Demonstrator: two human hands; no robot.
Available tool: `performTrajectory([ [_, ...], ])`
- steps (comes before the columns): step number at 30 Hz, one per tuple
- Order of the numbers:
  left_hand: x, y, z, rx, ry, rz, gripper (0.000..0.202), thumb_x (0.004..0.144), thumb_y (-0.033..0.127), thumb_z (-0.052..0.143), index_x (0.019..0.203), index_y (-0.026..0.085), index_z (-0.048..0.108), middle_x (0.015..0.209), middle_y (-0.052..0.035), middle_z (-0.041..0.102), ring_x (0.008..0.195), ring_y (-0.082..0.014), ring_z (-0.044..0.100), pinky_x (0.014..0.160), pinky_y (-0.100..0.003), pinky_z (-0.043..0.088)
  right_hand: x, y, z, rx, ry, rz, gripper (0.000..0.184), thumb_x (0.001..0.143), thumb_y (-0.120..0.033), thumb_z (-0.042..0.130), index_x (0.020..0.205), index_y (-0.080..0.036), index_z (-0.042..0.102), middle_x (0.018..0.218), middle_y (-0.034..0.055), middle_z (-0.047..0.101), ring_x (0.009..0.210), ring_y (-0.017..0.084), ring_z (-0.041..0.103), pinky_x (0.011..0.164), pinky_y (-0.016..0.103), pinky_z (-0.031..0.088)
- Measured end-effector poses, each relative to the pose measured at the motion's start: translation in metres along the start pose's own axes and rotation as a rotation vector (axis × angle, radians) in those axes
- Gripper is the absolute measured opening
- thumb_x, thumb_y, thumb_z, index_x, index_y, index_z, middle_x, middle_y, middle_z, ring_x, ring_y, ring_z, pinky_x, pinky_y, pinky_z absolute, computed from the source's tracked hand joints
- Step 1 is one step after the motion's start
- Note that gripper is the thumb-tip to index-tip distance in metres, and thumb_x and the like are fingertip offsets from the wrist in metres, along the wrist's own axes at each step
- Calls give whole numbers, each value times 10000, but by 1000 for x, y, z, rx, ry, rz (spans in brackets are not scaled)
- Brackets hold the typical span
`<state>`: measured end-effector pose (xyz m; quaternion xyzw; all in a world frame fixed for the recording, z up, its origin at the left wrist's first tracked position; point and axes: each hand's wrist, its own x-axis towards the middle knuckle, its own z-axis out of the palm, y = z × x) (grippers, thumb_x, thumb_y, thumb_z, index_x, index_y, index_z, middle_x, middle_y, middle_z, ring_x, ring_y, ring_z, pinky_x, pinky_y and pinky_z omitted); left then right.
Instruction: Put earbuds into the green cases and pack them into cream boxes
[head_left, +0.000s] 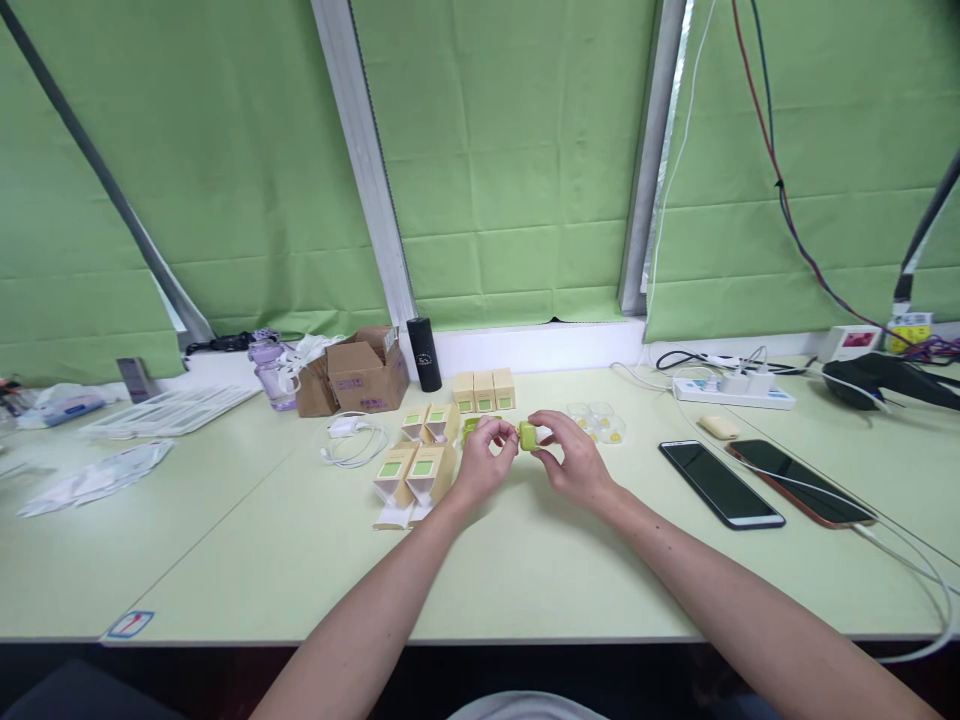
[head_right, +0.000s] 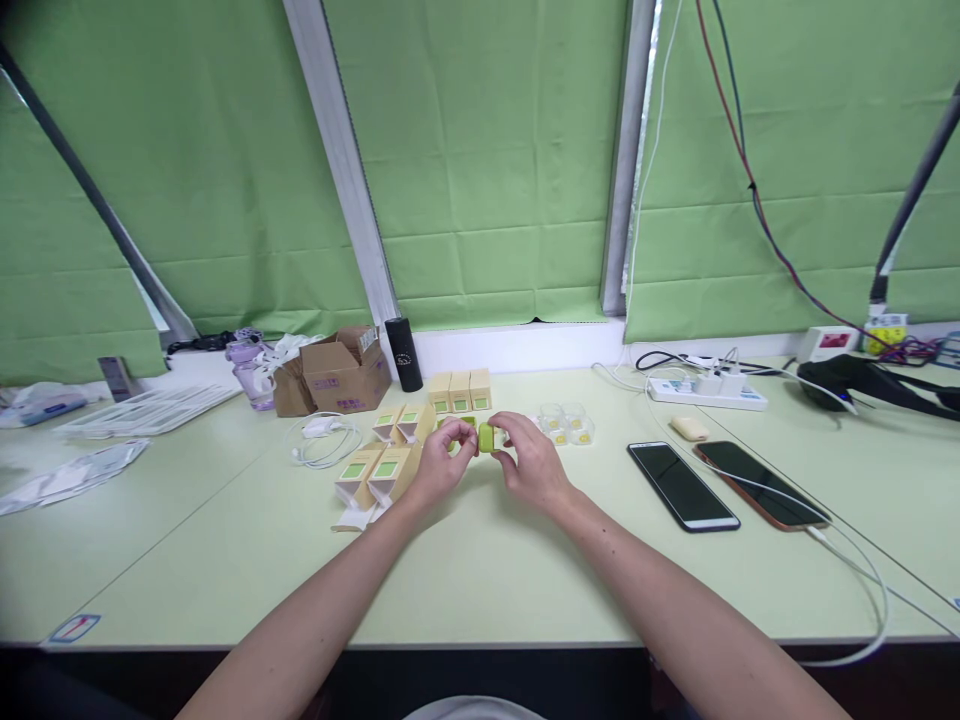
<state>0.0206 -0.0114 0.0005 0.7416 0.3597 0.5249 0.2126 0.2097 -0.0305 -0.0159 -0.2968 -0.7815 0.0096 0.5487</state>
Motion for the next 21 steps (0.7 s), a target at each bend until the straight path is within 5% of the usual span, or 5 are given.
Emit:
performTrajectory([
  [21,0,2,-2,-4,15,-13,186,915,273,606,747,193,609,780,-26,619,772,-168,597,747,-299,484,0,3,0,5,5,8,511,902,-56,563,1362,-276,547,1297,114,656,1175,291,639,752,438,690],
])
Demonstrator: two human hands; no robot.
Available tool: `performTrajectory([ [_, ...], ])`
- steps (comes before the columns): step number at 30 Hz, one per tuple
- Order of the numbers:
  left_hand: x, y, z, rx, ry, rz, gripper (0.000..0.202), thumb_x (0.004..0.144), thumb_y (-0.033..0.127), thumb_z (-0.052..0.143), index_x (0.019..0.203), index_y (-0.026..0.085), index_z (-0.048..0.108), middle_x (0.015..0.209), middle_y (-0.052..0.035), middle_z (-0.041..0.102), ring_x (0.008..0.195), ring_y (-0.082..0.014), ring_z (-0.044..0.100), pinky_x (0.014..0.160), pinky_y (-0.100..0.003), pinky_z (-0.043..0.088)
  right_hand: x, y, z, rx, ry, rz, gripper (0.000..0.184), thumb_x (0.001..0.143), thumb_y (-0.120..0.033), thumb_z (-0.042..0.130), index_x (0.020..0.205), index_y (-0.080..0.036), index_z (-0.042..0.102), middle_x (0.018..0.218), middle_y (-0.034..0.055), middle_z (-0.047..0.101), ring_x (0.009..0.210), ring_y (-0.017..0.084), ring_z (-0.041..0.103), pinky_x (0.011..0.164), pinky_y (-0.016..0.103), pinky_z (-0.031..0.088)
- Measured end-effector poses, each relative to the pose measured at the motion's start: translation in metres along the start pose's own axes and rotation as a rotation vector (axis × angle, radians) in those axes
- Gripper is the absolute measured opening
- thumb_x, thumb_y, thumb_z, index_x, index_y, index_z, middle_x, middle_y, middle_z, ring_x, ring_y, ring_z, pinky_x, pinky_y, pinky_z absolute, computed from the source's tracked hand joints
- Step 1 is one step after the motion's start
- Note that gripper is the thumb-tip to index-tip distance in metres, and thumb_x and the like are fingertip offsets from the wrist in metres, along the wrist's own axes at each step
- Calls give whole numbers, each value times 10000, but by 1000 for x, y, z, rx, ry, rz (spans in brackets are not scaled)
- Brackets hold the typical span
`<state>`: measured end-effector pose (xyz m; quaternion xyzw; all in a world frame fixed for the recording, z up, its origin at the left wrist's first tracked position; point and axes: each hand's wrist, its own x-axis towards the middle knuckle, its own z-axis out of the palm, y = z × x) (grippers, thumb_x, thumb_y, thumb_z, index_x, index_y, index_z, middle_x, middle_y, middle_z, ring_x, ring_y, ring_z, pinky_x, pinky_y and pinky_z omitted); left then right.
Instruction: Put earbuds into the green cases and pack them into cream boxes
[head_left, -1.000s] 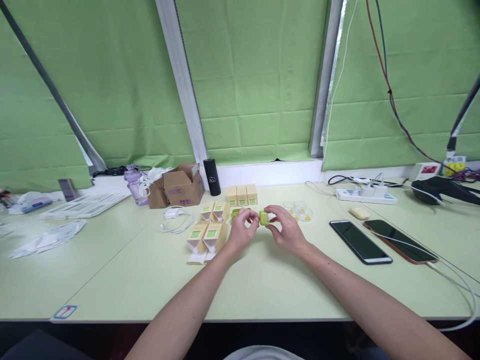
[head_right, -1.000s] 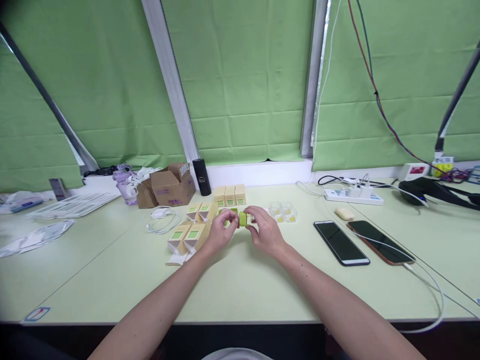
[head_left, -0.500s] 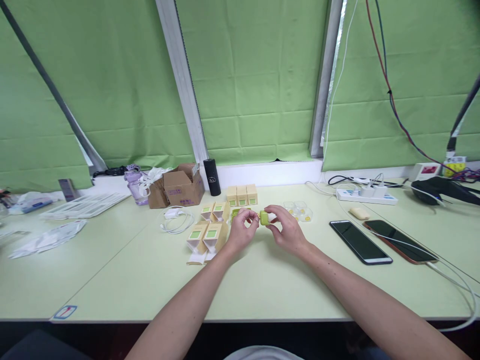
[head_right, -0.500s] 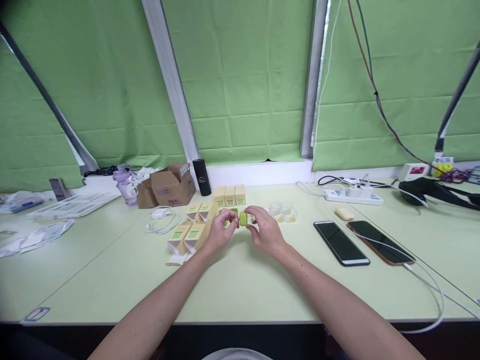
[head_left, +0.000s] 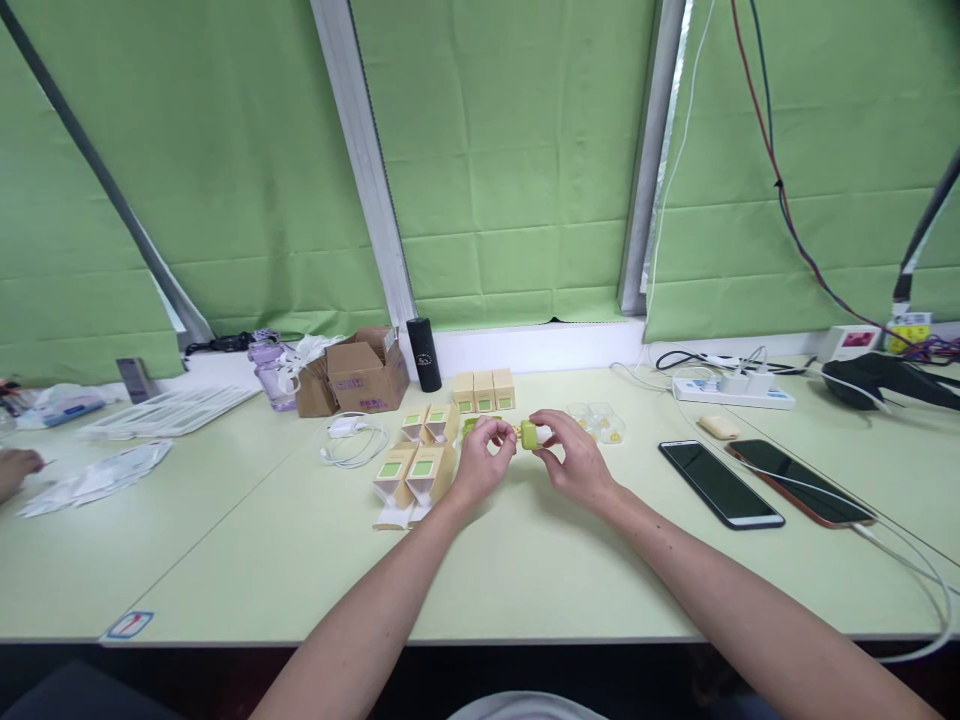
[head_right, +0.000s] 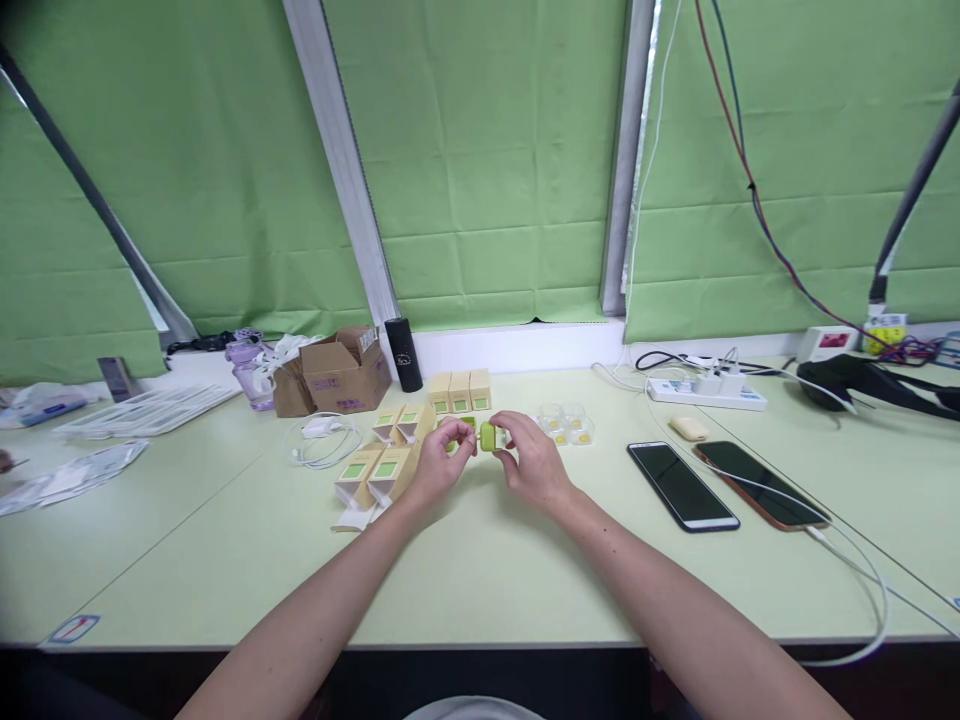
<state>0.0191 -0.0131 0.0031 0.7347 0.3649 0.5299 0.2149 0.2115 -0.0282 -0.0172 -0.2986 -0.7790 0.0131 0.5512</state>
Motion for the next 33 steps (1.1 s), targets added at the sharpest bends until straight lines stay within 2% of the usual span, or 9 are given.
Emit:
performTrajectory([
  [29,-1,-3,-3,-8,7,-3,213,920,283,600,724,200,593,783,-34,614,790,-180,592,738,-304,476,1,-1,-3,-60,15,-3,489,903,-99,580,1358,-276,554,1284,118,679,1160,304,660,712,419,682],
  [33,0,-4,-5,-17,49,-1,200,937,289,587,760,198,603,801,-37,618,789,-180,600,749,-310,484,1,-1,-3,-63,21,-1,493,903,-95,582,1361,-277,549,1286,115,676,1172,303,649,721,421,682],
])
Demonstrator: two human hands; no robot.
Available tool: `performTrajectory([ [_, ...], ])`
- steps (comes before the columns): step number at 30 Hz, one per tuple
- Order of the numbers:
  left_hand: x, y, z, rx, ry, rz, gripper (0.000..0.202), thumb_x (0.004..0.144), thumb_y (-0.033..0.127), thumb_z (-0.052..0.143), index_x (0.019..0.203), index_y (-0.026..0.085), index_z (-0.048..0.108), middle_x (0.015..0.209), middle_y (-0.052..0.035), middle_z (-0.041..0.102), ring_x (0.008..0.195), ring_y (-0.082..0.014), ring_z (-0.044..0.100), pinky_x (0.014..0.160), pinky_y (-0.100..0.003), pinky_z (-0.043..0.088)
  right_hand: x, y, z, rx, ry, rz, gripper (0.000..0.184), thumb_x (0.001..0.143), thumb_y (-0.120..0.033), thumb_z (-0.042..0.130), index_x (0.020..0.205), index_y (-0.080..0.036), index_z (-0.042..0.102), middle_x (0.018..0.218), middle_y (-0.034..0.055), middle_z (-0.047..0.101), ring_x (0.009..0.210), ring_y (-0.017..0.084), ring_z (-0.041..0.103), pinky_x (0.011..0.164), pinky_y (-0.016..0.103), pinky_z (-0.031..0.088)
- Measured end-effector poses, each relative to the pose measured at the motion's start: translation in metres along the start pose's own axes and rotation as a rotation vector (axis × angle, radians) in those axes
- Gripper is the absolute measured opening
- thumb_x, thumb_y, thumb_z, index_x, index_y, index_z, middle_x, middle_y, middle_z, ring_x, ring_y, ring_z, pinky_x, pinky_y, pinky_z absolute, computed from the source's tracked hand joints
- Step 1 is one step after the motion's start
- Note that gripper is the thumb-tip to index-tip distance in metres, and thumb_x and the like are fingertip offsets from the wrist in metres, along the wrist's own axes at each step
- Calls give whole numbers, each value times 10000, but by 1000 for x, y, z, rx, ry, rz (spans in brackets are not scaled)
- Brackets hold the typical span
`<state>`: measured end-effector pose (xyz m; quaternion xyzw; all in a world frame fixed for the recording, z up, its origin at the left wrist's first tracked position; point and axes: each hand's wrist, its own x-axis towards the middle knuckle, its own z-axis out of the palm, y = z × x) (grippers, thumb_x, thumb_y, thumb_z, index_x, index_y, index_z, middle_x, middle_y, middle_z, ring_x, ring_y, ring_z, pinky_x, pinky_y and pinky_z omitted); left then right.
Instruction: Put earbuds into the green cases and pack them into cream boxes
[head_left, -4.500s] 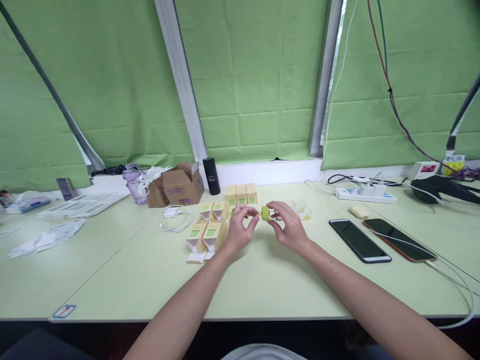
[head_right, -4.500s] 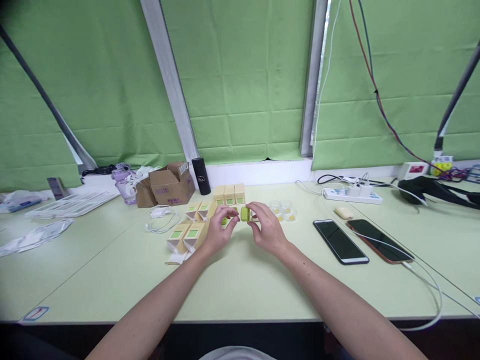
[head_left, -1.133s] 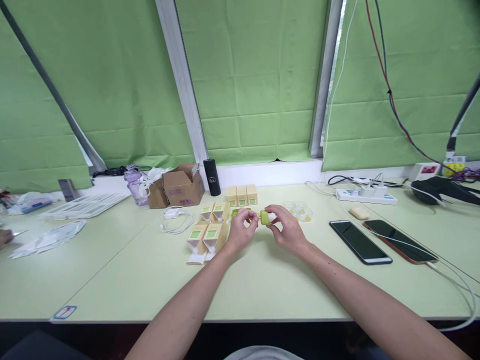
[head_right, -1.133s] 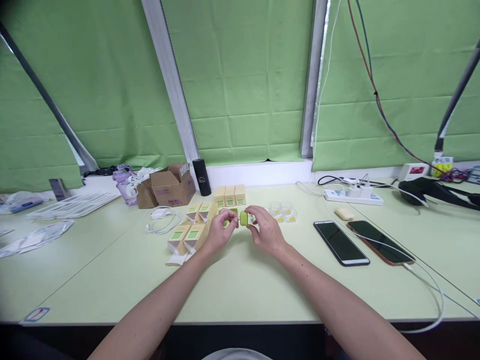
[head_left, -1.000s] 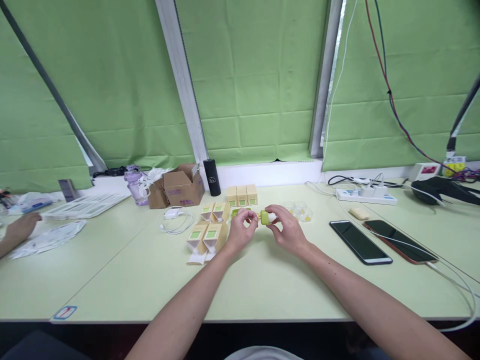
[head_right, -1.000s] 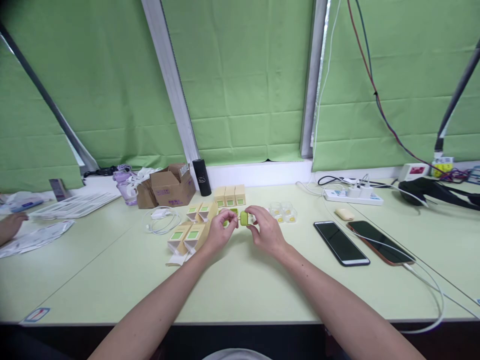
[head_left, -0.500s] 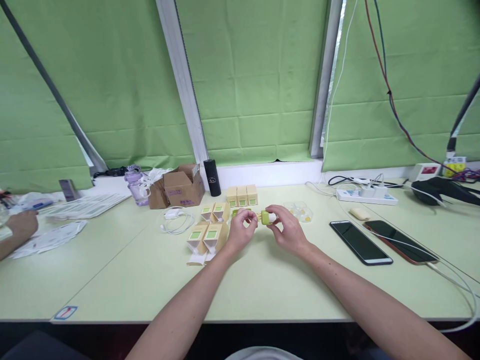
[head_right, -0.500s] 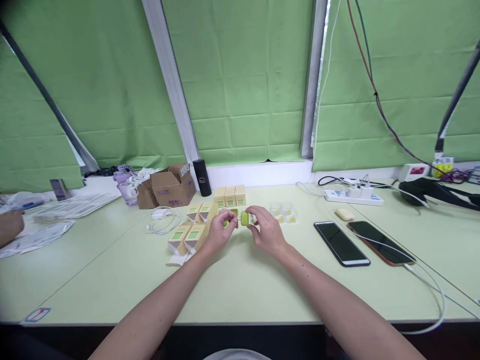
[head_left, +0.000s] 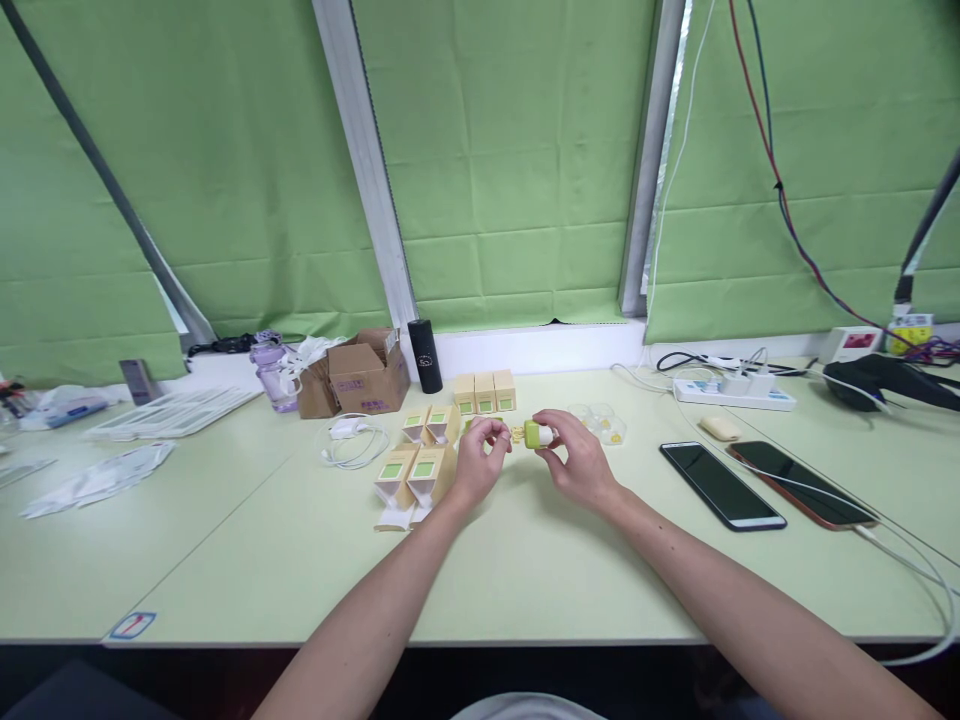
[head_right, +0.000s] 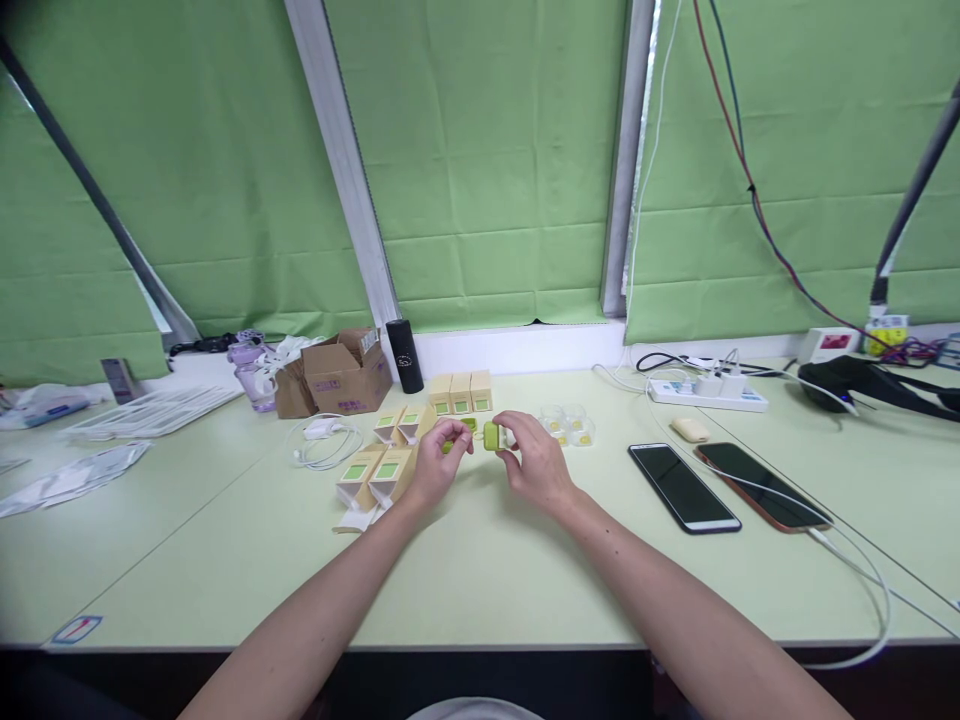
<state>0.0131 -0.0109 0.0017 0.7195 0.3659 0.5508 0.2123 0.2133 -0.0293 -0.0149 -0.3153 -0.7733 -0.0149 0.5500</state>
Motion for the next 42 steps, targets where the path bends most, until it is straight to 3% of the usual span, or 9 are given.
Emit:
performTrajectory([
  [6,2,-4,-3,15,95,-14,157,948,275,582,811,201,601,834,-36,619,806,-180,608,768,-316,503,0,0,-1,2,-4,19,513,904,-101,580,1382,-280,534,1302,122,650,1196,312,630,764,454,688],
  [11,-1,1,-3,81,100,66,72,949,249,598,986,206,642,1006,-78,629,947,-211,632,862,-369,527,1,-5,-5,28,-48,26,541,905,-86,564,1408,-276,510,1320,129,588,1156,289,631,871,480,669],
  [16,-6,9,-2,147,-35,216,360,909,205,653,1265,244,613,1147,-110,682,1274,-303,507,1052,-480,487,2,-7,-6,24,-54,9,570,920,-63,539,1447,-275,495,1308,141,543,1194,298,609,932,501,637],
  [20,-8,9,0,236,-101,287,509,877,190,712,1362,267,579,1341,-102,651,1345,-328,427,1144,-554,413,3,-7,-5,10,-62,-35,600,938,-67,528,1494,-283,459,1325,148,554,1223,309,606,958,519,625],
  [27,-7,6,1,250,-77,277,434,891,200,721,1305,276,615,1298,-94,671,1340,-332,443,1130,-560,431,3,-8,-5,17,-36,-61,466,971,-120,541,1411,-260,484,1335,163,581,1235,315,607,888,504,649],
  [32,-7,6,1,241,-65,277,431,879,194,731,1289,275,623,1283,-97,680,1326,-333,450,1121,-565,436,2,-7,-5,-42,-37,-120,359,991,-127,521,1322,-266,541,1345,152,612,1288,312,610,1019,547,601],
  [42,-7,6,0,246,-79,296,447,889,187,719,1314,287,620,1286,-96,687,1329,-324,470,1124,-566,442,2,-5,-5,-131,-61,-198,330,1000,-107,496,1289,-247,570,1336,171,606,1233,307,634,968,520,615],
])
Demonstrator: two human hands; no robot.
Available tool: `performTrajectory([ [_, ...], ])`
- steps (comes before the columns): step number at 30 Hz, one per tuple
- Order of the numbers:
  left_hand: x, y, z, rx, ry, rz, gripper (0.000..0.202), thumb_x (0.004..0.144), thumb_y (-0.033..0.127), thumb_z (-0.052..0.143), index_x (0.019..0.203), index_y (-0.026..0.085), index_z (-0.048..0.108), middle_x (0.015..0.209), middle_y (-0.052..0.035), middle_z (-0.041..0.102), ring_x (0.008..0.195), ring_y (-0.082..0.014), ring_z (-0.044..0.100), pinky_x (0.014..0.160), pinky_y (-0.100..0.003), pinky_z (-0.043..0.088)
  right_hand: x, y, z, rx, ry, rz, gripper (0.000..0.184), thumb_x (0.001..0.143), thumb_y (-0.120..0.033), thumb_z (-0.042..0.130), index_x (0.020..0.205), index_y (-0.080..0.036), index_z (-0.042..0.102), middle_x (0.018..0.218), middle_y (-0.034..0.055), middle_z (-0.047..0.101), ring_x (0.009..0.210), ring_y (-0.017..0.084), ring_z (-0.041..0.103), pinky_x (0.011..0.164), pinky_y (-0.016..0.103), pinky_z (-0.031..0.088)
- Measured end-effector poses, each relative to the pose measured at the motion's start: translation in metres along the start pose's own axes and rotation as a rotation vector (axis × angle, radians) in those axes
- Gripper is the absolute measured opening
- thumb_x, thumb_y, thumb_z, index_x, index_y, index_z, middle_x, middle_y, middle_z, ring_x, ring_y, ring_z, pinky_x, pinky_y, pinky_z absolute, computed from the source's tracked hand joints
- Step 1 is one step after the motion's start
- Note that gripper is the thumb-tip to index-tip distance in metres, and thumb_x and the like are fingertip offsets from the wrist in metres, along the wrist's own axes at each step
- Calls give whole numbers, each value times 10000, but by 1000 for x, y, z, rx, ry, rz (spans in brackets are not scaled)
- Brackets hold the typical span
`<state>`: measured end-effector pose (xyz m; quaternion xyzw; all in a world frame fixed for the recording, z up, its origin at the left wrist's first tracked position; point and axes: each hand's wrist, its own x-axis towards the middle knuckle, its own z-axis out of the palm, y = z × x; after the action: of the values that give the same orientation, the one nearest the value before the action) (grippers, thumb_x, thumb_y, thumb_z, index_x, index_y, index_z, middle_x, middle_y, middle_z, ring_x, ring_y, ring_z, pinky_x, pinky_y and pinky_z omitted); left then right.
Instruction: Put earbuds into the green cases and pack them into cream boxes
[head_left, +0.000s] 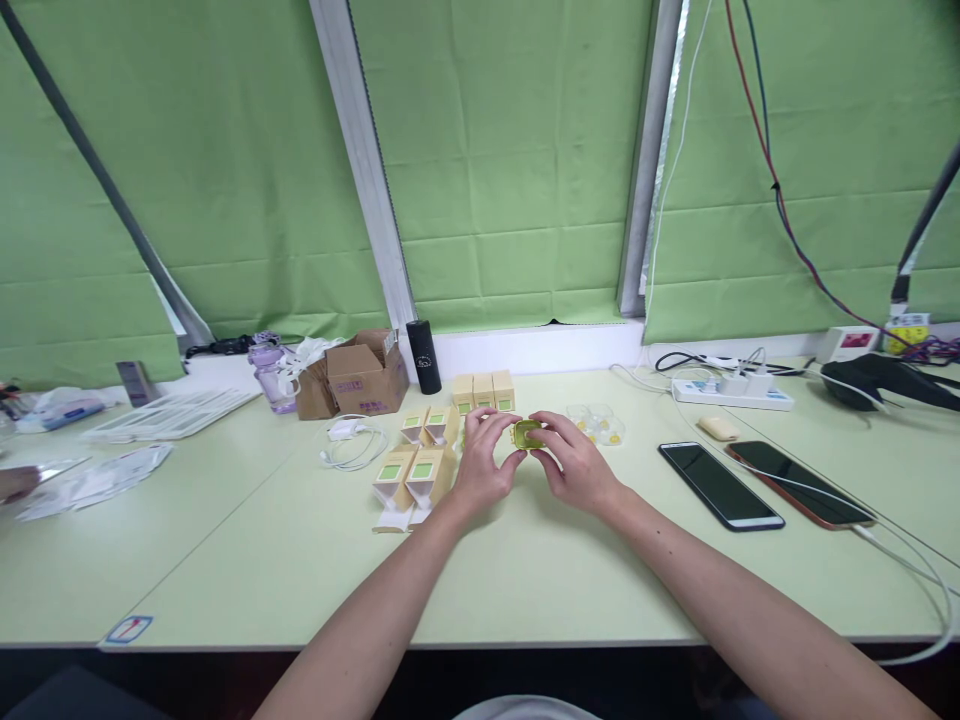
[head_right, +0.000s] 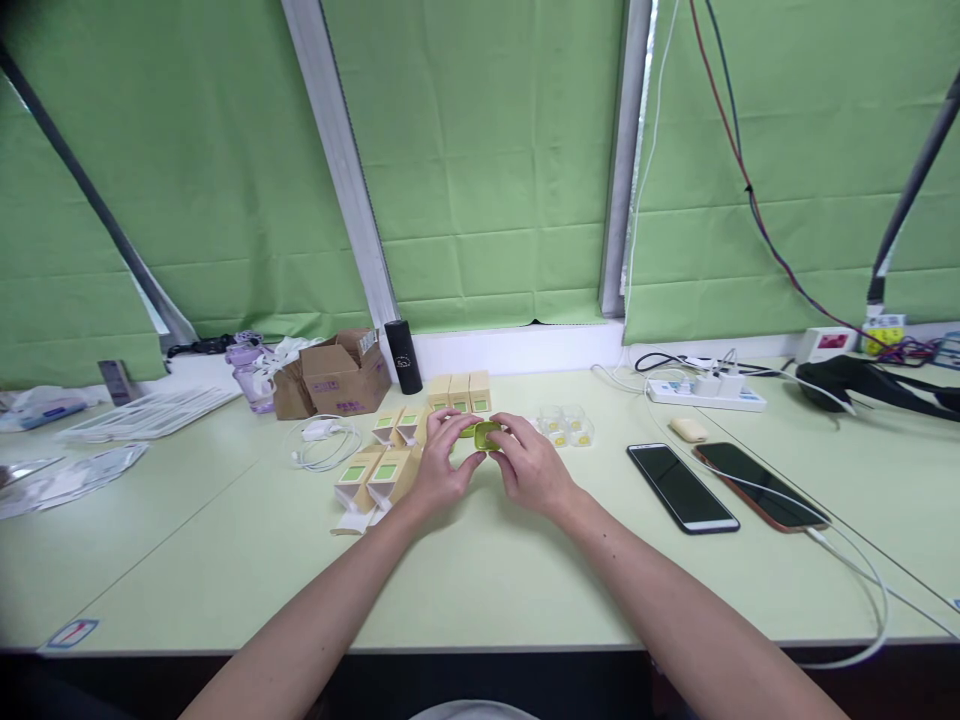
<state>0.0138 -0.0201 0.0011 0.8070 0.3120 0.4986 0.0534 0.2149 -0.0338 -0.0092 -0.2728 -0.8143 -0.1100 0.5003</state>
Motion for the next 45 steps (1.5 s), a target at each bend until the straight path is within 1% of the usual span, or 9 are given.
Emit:
performTrajectory([
  [5,0,0,0,12,12,16,430,884,176,714,1293,276,626,1245,-104,703,1315,-335,482,1103,-586,450,1,-1,0,-20,-17,6,343,1007,-112,473,1302,-254,573,1326,170,600,1203,304,638,907,494,629],
  [14,1,2,-2,28,35,62,421,875,165,723,1274,269,633,1219,-96,709,1283,-332,498,1085,-558,464,2,-1,1,-30,-33,-18,380,1018,-107,428,1345,-257,550,1308,169,587,1184,311,622,895,488,614],
  [18,1,2,-2,31,37,74,426,873,158,725,1274,265,627,1219,-90,711,1278,-327,490,1081,-552,466,3,-1,2,-15,-35,-24,396,1021,-102,420,1360,-268,540,1323,168,580,1203,312,613,907,501,614],
  [23,1,2,-2,28,39,58,421,878,156,728,1273,262,630,1229,-91,708,1288,-330,484,1092,-556,460,1,0,3,4,-13,-13,369,1025,-118,447,1338,-274,565,1331,161,593,1222,311,620,929,506,615],
  [27,1,2,-2,26,43,56,411,891,178,731,1281,258,632,1235,-94,709,1293,-325,482,1092,-550,461,0,1,3,3,3,-9,324,1028,-112,461,1300,-248,573,1348,173,595,1243,302,621,960,505,608],
  [32,1,2,-2,26,48,73,406,888,185,734,1277,241,635,1220,-100,711,1280,-326,490,1077,-555,467,0,1,3,-5,21,-32,296,1027,-105,464,1265,-233,587,1344,177,598,1230,289,627,945,487,612],
  [45,1,3,-3,36,63,108,408,884,171,728,1277,229,634,1190,-108,712,1257,-325,492,1064,-553,470,0,3,5,-19,-6,-60,353,1016,-76,435,1292,-232,590,1364,186,572,1242,296,607,932,481,609],
])
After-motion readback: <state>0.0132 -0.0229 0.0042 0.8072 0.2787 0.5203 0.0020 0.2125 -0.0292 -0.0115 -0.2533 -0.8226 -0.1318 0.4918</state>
